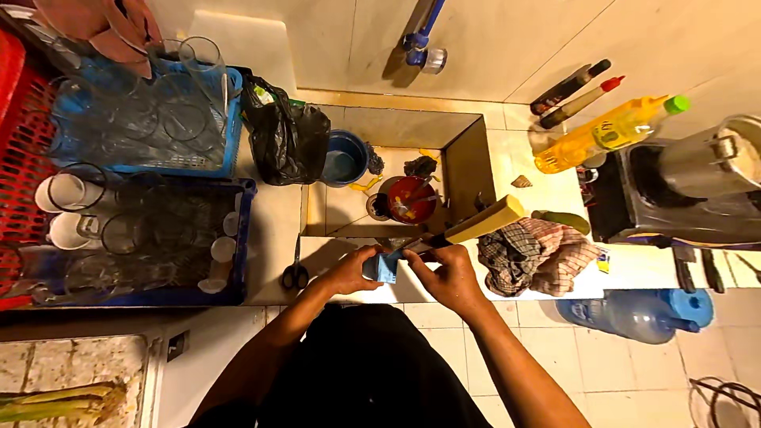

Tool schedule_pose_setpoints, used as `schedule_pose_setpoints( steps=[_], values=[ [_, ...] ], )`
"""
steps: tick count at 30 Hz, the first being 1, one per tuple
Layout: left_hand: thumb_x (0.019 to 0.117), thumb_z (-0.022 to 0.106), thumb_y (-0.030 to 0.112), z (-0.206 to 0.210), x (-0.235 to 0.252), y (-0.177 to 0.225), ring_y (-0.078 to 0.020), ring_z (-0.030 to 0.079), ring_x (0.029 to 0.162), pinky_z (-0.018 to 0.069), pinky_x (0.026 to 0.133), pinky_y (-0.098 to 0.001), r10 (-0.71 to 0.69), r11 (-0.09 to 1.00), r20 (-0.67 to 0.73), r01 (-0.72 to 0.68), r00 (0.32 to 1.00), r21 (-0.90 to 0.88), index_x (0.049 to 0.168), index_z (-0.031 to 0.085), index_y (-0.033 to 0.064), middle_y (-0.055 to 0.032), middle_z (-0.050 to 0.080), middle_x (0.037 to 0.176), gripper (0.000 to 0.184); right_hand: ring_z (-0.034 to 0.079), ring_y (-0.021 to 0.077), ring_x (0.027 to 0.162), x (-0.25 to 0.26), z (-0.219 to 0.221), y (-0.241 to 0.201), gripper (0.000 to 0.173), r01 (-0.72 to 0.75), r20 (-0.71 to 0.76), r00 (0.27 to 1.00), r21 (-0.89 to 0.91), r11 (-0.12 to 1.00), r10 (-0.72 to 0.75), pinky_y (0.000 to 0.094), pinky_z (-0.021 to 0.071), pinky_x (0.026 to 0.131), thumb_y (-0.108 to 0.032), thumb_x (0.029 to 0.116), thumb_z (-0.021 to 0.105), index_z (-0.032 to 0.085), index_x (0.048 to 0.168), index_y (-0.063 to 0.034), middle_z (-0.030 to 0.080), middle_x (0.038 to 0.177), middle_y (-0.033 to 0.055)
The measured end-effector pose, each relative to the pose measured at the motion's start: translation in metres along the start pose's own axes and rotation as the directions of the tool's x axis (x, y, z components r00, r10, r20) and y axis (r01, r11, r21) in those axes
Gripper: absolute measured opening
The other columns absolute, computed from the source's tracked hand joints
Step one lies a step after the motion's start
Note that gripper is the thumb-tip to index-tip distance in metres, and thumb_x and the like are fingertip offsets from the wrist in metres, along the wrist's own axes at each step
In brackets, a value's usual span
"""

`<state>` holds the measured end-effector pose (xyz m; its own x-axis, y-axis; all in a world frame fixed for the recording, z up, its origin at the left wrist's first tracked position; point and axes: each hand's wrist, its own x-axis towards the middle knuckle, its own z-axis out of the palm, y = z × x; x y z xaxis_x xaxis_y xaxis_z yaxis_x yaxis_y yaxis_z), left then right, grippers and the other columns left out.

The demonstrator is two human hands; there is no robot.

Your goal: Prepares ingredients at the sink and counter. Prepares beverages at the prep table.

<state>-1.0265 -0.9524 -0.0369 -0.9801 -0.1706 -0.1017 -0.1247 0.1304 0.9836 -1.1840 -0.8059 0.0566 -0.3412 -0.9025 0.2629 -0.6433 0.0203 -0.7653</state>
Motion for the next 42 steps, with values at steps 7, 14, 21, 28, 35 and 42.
schedule_pose_setpoints(
  steps=[7, 14, 21, 28, 35, 42],
  values=[
    [0.078, 0.083, 0.009, 0.001, -0.002, 0.005, -0.0181, 0.059, 0.127, 0.0444, 0.112, -0.033, -0.041, 0.999, -0.041, 0.042, 0.998, 0.006, 0.138, 0.055, -0.0039, -0.0179, 0.062, 0.135, 0.068, 0.072, 0.0207, 0.082, -0.004, 0.015, -0.011, 0.021, 0.096, 0.102, 0.992, -0.179, 0.979, -0.079, 0.0366, 0.0608, 0.073, -0.017, 0.0968, 0.061, 0.076, 0.101, -0.0028, 0.073, 0.093, 0.0124],
    [0.0767, 0.085, 0.012, 0.036, -0.009, -0.001, -0.0202, 0.058, 0.13, 0.0448, 0.114, -0.0372, 0.027, 0.999, -0.314, -0.011, 0.949, 0.051, 0.137, 0.059, 0.0, -0.0142, 0.064, 0.136, 0.067, 0.069, 0.0059, 0.064, -0.005, 0.033, -0.016, 0.015, -0.314, -0.207, 0.925, 0.064, 0.947, 0.32, 0.025, 0.0614, 0.062, -0.014, 0.0941, 0.064, 0.069, 0.092, -0.0004, 0.071, 0.074, 0.0018],
    [0.0788, 0.084, 0.009, -0.002, -0.001, 0.011, -0.0232, 0.057, 0.132, 0.0408, 0.115, -0.0385, -0.033, 0.998, -0.005, 0.033, 0.999, 0.058, 0.137, 0.058, -0.0054, -0.0198, 0.062, 0.137, 0.066, 0.072, 0.0233, 0.091, 0.011, -0.011, -0.009, 0.02, 0.119, 0.34, 0.939, -0.15, 0.982, -0.062, 0.0422, 0.0596, 0.083, -0.014, 0.0998, 0.059, 0.075, 0.106, -0.0041, 0.073, 0.101, 0.0119],
    [0.0791, 0.082, 0.005, -0.014, 0.007, 0.002, -0.0208, 0.057, 0.131, 0.0432, 0.114, -0.0368, 0.005, 1.0, 0.131, -0.008, 0.991, 0.022, 0.138, 0.057, -0.0026, -0.017, 0.061, 0.138, 0.065, 0.072, 0.0154, 0.094, -0.004, -0.025, 0.004, 0.025, 0.024, 0.17, 0.985, -0.052, 0.998, -0.015, 0.0371, 0.0605, 0.086, -0.021, 0.1029, 0.057, 0.074, 0.102, -0.0016, 0.074, 0.1, 0.0086],
    [0.0786, 0.082, 0.003, -0.008, 0.007, -0.005, -0.0211, 0.055, 0.133, 0.0434, 0.115, -0.0382, 0.079, 0.997, 0.131, -0.076, 0.988, -0.026, 0.142, 0.054, 0.0, -0.0158, 0.058, 0.143, 0.07, 0.072, 0.0228, 0.08, -0.068, -0.042, 0.083, 0.026, -0.778, 0.244, 0.606, -0.016, 0.628, 0.757, 0.0419, 0.0622, 0.072, -0.015, 0.105, 0.056, 0.062, 0.122, 0.0041, 0.07, 0.098, 0.0155],
    [0.0784, 0.084, 0.006, -0.003, 0.003, -0.002, -0.0188, 0.057, 0.131, 0.0441, 0.114, -0.037, 0.063, 0.998, 0.054, -0.064, 0.997, 0.026, 0.14, 0.057, 0.0016, -0.0135, 0.061, 0.139, 0.068, 0.069, 0.0352, 0.081, -0.096, -0.027, 0.11, 0.031, -0.795, 0.108, 0.527, -0.288, 0.533, 0.843, 0.0587, 0.0557, 0.08, -0.028, 0.0969, 0.071, 0.07, 0.1, 0.0036, 0.07, 0.088, 0.0197]
  ],
)
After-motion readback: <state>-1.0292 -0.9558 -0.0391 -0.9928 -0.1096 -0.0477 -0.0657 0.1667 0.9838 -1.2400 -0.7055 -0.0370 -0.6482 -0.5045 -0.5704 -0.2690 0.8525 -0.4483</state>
